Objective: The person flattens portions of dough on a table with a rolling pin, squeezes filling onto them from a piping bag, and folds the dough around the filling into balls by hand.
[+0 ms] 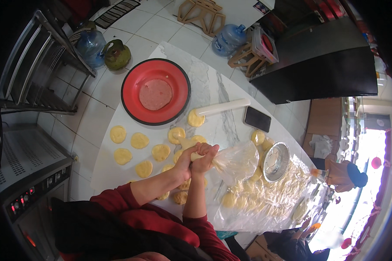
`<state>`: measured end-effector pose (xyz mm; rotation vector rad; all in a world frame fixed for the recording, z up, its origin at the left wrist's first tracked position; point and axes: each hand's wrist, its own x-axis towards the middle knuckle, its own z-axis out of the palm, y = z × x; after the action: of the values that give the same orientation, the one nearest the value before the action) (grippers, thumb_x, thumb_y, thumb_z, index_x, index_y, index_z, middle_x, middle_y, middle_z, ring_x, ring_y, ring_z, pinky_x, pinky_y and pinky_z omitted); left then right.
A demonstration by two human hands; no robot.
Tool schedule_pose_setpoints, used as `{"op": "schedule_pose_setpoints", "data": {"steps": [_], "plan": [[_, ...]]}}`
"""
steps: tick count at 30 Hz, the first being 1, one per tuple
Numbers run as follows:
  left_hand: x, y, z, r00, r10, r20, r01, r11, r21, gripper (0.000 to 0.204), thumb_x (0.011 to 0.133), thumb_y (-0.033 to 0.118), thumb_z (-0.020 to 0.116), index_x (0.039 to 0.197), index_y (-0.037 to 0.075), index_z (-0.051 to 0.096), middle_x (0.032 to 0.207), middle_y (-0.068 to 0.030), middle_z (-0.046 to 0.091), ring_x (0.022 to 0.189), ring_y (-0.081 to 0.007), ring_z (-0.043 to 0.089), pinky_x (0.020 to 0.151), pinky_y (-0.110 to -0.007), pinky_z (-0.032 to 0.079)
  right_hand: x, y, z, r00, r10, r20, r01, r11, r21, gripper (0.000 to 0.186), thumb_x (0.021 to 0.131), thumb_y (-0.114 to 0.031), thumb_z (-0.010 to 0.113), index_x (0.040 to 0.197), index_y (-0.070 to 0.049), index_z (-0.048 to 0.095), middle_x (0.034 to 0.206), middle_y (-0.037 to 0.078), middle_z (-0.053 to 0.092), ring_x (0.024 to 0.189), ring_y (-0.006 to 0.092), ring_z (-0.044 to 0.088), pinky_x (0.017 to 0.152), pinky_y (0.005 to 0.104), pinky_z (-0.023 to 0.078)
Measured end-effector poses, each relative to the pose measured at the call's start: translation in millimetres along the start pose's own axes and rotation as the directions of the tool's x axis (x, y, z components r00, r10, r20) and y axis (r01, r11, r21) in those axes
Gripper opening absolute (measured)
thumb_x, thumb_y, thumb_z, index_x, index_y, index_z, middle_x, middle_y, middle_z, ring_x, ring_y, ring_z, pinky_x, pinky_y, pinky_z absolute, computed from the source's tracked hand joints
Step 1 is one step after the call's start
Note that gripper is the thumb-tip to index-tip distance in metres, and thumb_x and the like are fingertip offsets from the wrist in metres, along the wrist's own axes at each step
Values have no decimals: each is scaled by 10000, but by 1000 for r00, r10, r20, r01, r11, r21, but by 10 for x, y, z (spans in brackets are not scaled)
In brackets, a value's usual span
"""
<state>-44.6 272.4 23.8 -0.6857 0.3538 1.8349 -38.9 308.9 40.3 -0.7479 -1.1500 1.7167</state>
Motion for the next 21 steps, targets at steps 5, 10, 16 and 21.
{"op": "schedule_pose_setpoints", "data": {"steps": [5,10,16,21], "plan": [[-13,23,28,999,-23,-24,25,998,56,210,824,310,519,910,118,513,920,-13,513,883,-112,499,775,-254,411,30,2,-56,997,61,-38,-63,996,-58,450,877,-339,428,540,-117,229,461,-2,259,450,111,242,507,277,339],[-132,58,285,992,103,77,-123,926,357,284,818,286,530,999,68,508,987,-52,521,928,-132,502,794,-261,407,46,-153,-34,976,-207,66,203,977,60,253,879,-339,432,842,-89,412,848,80,475,800,190,467,775,334,391],[278,252,317,850,131,511,-527,231,818,400,846,360,482,982,-16,487,931,-115,529,906,-211,521,797,-326,407,165,-233,-256,978,202,-47,-147,832,535,279,871,-381,424,869,-101,435,993,93,501,1134,309,378,997,457,255],[554,919,962,750,318,580,-239,-688,686,409,802,382,535,1017,36,504,1061,-171,521,1021,-261,482,843,-374,387,662,-88,-878,948,247,199,-304,531,791,380,887,-357,377,645,-70,429,662,37,463,986,314,464,982,535,225]]}}
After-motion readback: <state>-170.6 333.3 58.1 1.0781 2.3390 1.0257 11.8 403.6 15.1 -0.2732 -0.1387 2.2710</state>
